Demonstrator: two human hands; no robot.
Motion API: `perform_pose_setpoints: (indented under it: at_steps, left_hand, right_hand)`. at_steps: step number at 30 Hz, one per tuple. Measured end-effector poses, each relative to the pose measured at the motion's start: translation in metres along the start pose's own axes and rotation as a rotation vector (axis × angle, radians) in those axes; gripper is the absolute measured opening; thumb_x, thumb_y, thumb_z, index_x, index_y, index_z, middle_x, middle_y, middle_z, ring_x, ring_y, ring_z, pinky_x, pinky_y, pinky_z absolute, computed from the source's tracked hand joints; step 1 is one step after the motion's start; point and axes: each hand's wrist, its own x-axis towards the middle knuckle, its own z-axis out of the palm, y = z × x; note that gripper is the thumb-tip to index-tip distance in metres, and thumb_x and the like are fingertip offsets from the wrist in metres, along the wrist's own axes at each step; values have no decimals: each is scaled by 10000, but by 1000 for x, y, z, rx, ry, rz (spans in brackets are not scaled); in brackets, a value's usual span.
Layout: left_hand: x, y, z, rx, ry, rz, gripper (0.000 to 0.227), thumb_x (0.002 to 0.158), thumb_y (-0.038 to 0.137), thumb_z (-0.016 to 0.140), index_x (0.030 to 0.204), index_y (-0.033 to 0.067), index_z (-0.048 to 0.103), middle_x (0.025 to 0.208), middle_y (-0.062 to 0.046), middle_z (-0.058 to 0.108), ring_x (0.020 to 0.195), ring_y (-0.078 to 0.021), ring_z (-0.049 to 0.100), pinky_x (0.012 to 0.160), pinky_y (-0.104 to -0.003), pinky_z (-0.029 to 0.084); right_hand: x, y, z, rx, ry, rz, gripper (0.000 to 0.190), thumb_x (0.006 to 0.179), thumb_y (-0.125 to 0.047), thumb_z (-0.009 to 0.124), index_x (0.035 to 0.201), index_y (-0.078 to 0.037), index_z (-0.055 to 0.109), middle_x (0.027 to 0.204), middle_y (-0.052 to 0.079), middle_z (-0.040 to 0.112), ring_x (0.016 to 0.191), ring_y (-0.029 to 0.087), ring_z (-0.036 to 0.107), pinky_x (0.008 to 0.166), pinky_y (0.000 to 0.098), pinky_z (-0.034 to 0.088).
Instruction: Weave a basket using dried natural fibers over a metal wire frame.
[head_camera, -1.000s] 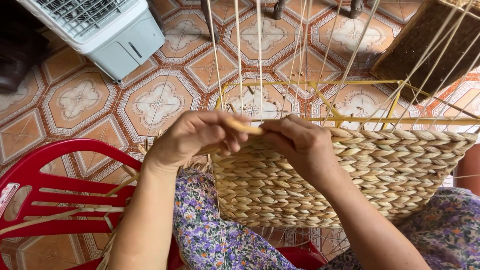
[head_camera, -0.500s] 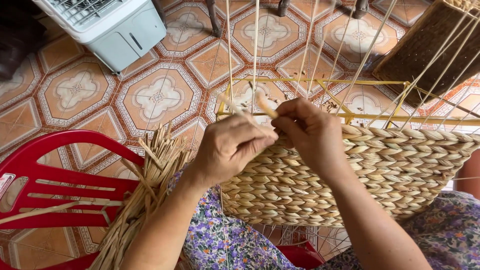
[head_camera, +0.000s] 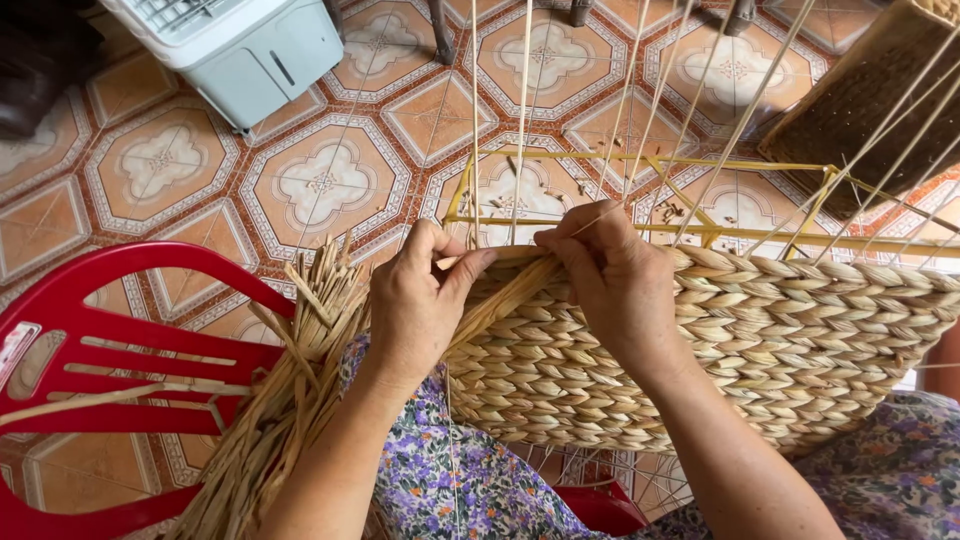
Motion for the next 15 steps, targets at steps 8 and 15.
perform_pose_setpoints:
  at_steps: [8,15]
  left_hand:
    - [-21,-21,-13,-431,-105,-269,151,1053,172,635,1159,78,689,858,-16,731,697,-70,690,588,-196,573]
    - [-96,-111,-46,-254,218,-469,179,1067,177,612,1188,74,695,892,-27,737,700,-64,681,578,-171,525]
  right_hand:
    - [-26,14,-40,258,7,36,270,988,43,627,1242,1,548,1086,134,725,875,158,705,707,254,612]
    - [-178,258,-103,453,327,184,284,1200,-106,356,1347,65,528,1209,195,623,947,194,632,747,288,504]
